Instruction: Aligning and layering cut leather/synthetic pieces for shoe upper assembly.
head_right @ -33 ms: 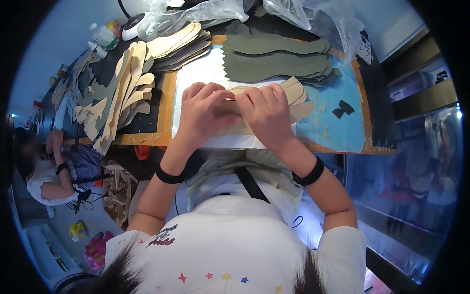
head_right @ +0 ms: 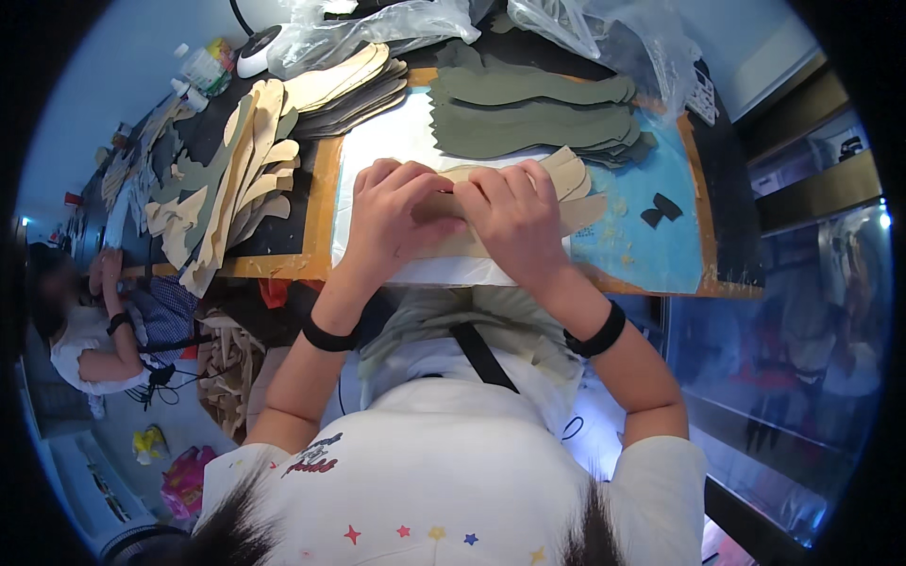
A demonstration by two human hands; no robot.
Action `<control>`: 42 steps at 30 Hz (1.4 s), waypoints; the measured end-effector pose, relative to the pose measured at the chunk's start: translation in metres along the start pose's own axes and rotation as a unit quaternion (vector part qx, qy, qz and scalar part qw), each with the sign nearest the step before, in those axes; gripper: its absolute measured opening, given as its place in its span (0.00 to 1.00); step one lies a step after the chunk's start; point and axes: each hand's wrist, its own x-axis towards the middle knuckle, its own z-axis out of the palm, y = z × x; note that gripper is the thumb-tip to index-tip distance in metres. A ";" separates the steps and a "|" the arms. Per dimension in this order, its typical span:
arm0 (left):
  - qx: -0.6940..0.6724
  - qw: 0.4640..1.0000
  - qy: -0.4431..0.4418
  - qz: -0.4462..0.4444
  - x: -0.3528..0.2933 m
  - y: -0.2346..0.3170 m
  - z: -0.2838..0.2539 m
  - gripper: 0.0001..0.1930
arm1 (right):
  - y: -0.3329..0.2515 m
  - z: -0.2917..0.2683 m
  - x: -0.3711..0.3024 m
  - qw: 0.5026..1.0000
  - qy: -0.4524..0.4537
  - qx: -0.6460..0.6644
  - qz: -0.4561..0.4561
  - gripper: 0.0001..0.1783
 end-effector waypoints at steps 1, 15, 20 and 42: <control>0.022 1.000 -0.014 0.011 0.000 0.000 0.004 0.28 | 0.000 -0.001 0.000 1.000 0.003 -0.001 -0.003 0.10; 0.014 0.998 0.054 -0.012 -0.007 0.009 0.013 0.21 | 0.010 0.000 -0.002 0.997 0.010 0.010 -0.078 0.08; 0.033 0.999 0.003 -0.020 -0.005 0.011 0.009 0.19 | 0.007 -0.001 -0.003 0.997 -0.009 0.030 -0.071 0.08; 0.057 0.998 0.003 0.033 -0.008 0.027 0.012 0.15 | 0.069 -0.027 -0.021 0.969 -0.131 0.209 -0.017 0.20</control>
